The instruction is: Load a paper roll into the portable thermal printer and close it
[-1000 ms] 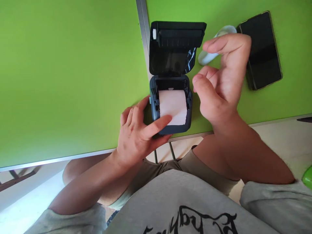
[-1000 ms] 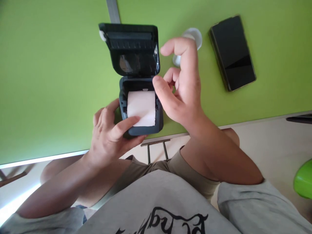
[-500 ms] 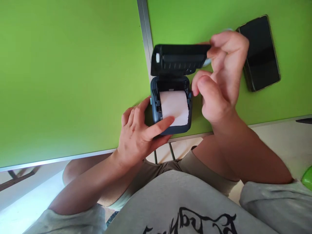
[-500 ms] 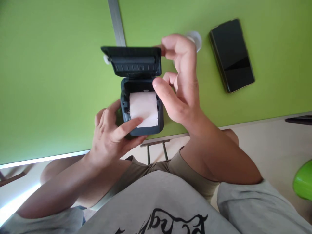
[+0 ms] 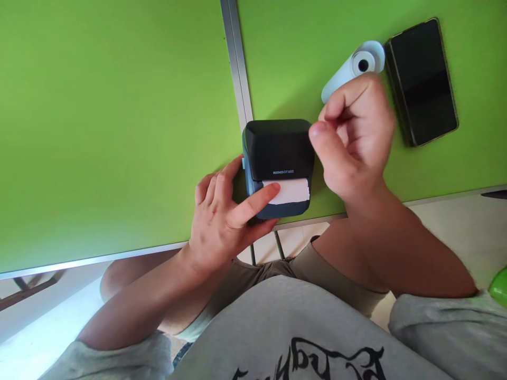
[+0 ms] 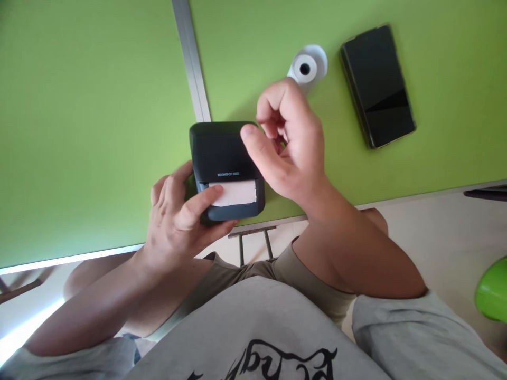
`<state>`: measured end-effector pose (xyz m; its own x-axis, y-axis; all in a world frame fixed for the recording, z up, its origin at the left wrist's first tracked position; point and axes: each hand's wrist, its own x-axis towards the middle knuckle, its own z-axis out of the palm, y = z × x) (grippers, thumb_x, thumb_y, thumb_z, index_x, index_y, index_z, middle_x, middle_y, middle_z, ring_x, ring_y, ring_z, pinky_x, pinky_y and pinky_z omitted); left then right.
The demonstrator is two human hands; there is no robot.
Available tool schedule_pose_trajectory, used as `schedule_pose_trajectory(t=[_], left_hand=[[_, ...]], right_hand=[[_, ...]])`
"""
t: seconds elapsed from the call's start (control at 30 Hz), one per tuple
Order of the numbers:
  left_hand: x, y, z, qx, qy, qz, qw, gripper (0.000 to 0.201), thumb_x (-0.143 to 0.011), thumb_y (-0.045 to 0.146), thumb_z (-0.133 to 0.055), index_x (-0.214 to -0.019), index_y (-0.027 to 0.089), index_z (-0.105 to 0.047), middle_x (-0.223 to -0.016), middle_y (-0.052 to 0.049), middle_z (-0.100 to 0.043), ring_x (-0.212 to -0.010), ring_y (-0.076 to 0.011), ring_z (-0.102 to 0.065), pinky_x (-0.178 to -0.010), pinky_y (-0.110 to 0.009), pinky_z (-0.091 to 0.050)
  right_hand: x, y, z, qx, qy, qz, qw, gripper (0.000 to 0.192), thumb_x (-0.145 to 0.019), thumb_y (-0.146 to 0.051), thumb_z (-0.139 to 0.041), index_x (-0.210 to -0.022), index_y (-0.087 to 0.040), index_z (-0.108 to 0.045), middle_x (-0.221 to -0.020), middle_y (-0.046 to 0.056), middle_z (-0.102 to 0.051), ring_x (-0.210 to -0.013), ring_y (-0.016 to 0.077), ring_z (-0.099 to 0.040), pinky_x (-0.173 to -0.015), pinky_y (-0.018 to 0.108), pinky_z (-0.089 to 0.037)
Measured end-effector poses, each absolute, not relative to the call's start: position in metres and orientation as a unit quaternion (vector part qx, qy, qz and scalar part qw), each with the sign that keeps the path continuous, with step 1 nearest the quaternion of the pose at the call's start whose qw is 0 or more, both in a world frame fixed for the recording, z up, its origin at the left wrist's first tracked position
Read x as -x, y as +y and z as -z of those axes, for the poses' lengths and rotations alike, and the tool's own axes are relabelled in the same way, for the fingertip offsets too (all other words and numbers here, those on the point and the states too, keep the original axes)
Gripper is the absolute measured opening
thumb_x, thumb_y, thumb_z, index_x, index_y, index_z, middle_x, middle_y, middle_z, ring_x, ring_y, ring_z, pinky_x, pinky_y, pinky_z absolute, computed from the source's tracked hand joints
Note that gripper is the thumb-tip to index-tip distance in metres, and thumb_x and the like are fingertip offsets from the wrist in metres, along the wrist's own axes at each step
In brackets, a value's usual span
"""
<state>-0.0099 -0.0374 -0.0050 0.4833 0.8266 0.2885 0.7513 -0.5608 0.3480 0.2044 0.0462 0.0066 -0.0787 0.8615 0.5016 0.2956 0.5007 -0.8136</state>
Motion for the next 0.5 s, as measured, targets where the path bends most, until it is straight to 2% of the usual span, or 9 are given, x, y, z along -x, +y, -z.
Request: schedule_pose_trajectory(t=[0.07,0.17,0.33,0.5], left_hand=[[0.009,-0.037,0.005,-0.856,0.464,-0.215,0.078,0.080,-0.093,0.052,-0.068,-0.157,0.034,-0.023,-0.146,-0.025,-0.050,-0.129,-0.0352,-0.059,-0.102,-0.049,-0.046],[0.008,-0.037,0.005,-0.855,0.471,-0.205,0.070,0.080,-0.094,0.055,-0.063,-0.158,0.027,-0.024,-0.145,-0.027,-0.051,-0.130,-0.0364,-0.059,-0.102,-0.049,-0.046],[0.007,-0.036,0.004,-0.860,0.465,-0.203,0.062,0.076,-0.094,0.054,-0.064,-0.155,0.024,-0.030,-0.143,-0.029,-0.053,-0.128,-0.0380,-0.061,-0.101,-0.049,-0.046],[0.006,-0.035,0.004,-0.856,0.468,-0.212,0.064,0.074,-0.091,0.053,-0.067,-0.151,0.023,-0.035,-0.141,-0.029,-0.055,-0.126,-0.0388,-0.063,-0.099,-0.049,-0.047]], right_hand=[[-0.205,0.045,-0.008,0.428,-0.707,-0.254,0.504,0.045,-0.093,-0.041,-0.064,-0.068,-0.018,-0.034,-0.059,-0.004,-0.031,-0.052,0.0039,-0.028,-0.047,0.023,-0.025],[-0.208,0.043,-0.011,0.417,-0.748,-0.243,0.456,0.054,-0.091,-0.026,-0.065,-0.059,-0.017,-0.022,-0.051,-0.005,-0.020,-0.048,0.0033,-0.017,-0.046,0.025,-0.017],[-0.211,0.043,-0.017,0.466,-0.732,-0.294,0.401,0.060,-0.079,-0.029,-0.079,-0.057,-0.017,-0.025,-0.050,-0.006,-0.025,-0.050,0.0030,-0.017,-0.047,0.026,-0.019],[-0.212,0.044,-0.029,0.528,-0.680,-0.399,0.317,0.059,-0.081,-0.033,-0.078,-0.058,-0.019,-0.026,-0.054,-0.006,-0.024,-0.054,0.0035,-0.023,-0.052,0.029,-0.021]])
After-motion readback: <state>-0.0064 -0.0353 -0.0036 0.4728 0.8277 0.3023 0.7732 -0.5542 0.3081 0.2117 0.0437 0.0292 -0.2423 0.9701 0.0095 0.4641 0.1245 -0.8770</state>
